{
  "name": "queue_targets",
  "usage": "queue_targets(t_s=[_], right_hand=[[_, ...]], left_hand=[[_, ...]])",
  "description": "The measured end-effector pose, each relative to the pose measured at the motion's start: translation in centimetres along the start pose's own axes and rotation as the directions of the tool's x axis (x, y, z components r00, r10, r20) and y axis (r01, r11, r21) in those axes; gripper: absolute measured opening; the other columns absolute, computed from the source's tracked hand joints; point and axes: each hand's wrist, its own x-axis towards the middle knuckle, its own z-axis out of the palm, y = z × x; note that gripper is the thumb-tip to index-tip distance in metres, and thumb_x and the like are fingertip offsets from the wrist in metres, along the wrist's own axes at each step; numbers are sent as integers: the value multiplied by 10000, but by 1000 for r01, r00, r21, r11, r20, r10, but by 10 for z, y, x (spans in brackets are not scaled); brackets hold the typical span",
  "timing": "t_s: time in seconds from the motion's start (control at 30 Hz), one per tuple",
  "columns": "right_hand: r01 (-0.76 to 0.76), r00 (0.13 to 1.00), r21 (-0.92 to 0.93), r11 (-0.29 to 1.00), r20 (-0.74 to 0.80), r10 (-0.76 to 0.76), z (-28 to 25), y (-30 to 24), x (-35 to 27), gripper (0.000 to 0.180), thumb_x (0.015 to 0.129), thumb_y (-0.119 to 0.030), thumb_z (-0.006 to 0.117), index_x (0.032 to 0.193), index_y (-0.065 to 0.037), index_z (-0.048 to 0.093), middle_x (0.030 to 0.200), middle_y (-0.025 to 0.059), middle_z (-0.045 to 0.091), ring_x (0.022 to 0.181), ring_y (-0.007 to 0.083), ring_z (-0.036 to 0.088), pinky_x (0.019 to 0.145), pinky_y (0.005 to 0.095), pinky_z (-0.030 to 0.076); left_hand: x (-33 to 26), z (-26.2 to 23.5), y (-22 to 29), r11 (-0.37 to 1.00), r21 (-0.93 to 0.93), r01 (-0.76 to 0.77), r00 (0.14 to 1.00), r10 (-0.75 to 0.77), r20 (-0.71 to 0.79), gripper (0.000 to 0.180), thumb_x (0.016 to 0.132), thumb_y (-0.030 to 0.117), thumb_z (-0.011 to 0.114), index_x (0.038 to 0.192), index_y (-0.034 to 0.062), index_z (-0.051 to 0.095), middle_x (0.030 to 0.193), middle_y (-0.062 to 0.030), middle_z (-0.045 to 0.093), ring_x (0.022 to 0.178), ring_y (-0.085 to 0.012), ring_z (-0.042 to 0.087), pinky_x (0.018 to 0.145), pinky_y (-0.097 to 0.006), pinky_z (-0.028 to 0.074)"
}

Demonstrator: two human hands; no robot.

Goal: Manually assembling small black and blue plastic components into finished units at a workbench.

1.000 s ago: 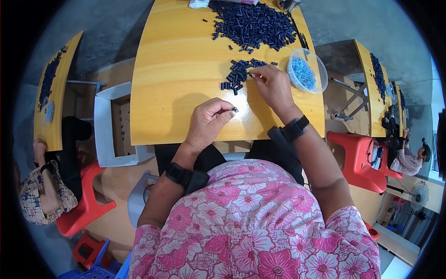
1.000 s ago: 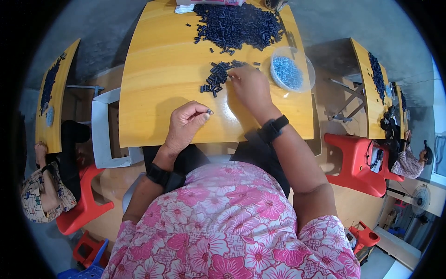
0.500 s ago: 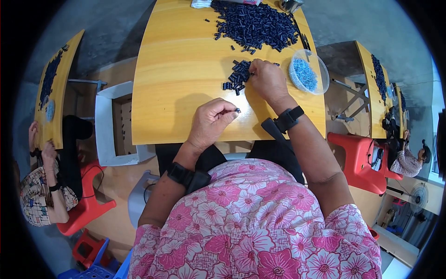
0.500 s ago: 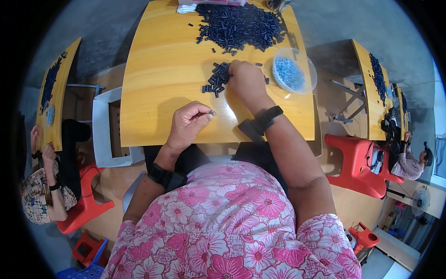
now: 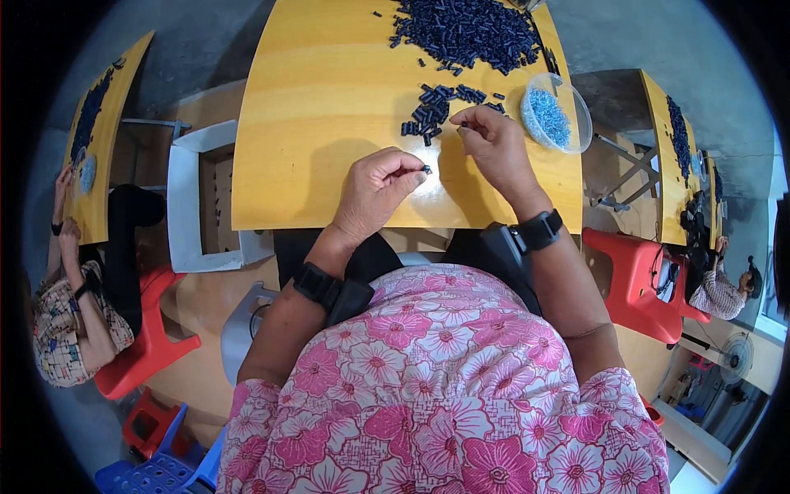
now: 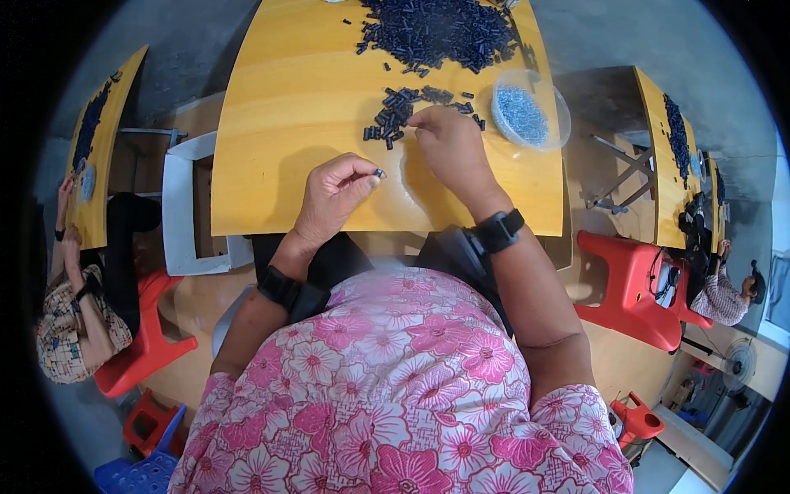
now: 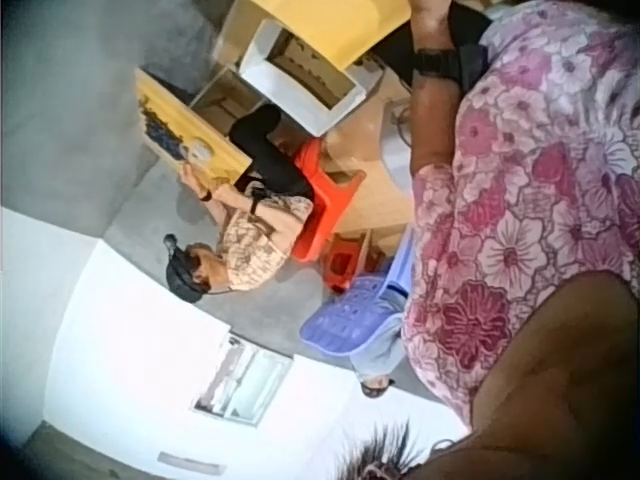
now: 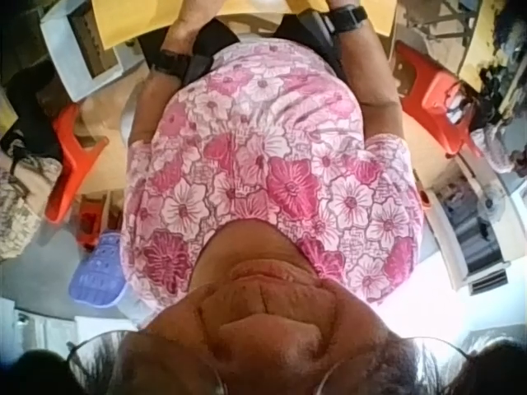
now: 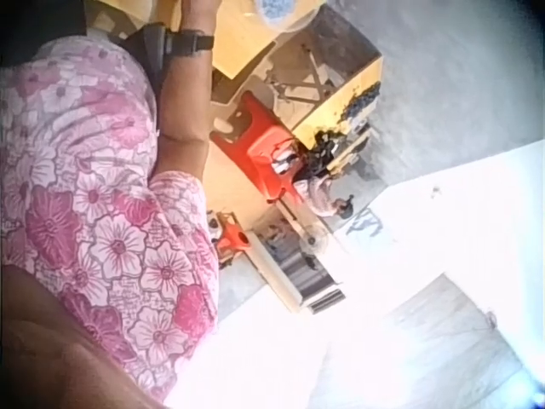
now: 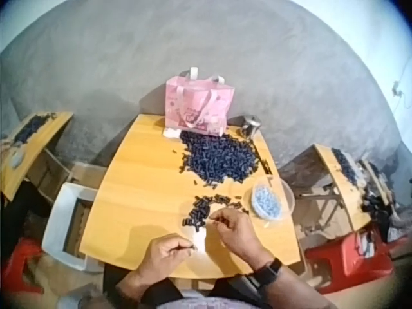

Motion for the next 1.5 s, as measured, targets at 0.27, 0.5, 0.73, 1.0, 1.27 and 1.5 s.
queue_targets(t_s=[0.27,0.5,0.73,1.0,1.27,1.5], right_hand=[[-468,882,659,589,389,267,-7,-24,-28,204,895,2,579,1068,58,672,851,58,659,705,108,622,686,240,526],[-467,879,686,558,429,208,0,-28,-36,201,938,-25,570,1094,72,653,847,61,661,720,111,629,707,249,540],[-443,891,683,581,409,198,3,-29,-36,212,934,-15,545,1091,70,659,836,67,665,735,113,633,730,254,545],[-418,900,673,610,398,177,1,-28,-37,212,931,-21,544,1083,60,668,846,66,670,755,109,635,746,254,542],[-317,934,593,740,329,137,2,-27,-37,186,908,-2,568,1046,51,682,888,74,681,763,114,650,739,249,540],[-98,975,469,878,224,-11,2,-30,-35,160,866,10,605,991,-1,704,853,96,662,737,138,666,702,264,532]], left_hand=[[-2,0,1,1000,9,18,1000,-18,3,72,896,37,647,928,-27,650,867,-20,620,818,-71,565,755,-229,470],[-2,1,6,1000,-10,18,1000,-17,17,78,900,35,648,934,-35,649,868,-24,621,829,-78,570,763,-235,475],[-3,1,2,1000,-30,7,1000,-7,24,84,906,39,649,933,-40,650,882,-33,627,836,-87,579,768,-240,478],[-1,3,-2,999,12,-44,999,44,-26,102,858,71,676,926,-6,679,796,-37,620,703,-90,568,653,-245,475],[0,3,-1,999,12,-53,998,53,-29,101,851,79,688,900,-8,674,769,-34,609,684,-94,560,641,-248,472],[-1,2,-1,997,51,-51,998,53,-38,111,847,92,688,879,-12,669,746,-39,599,656,-104,542,617,-259,457]])
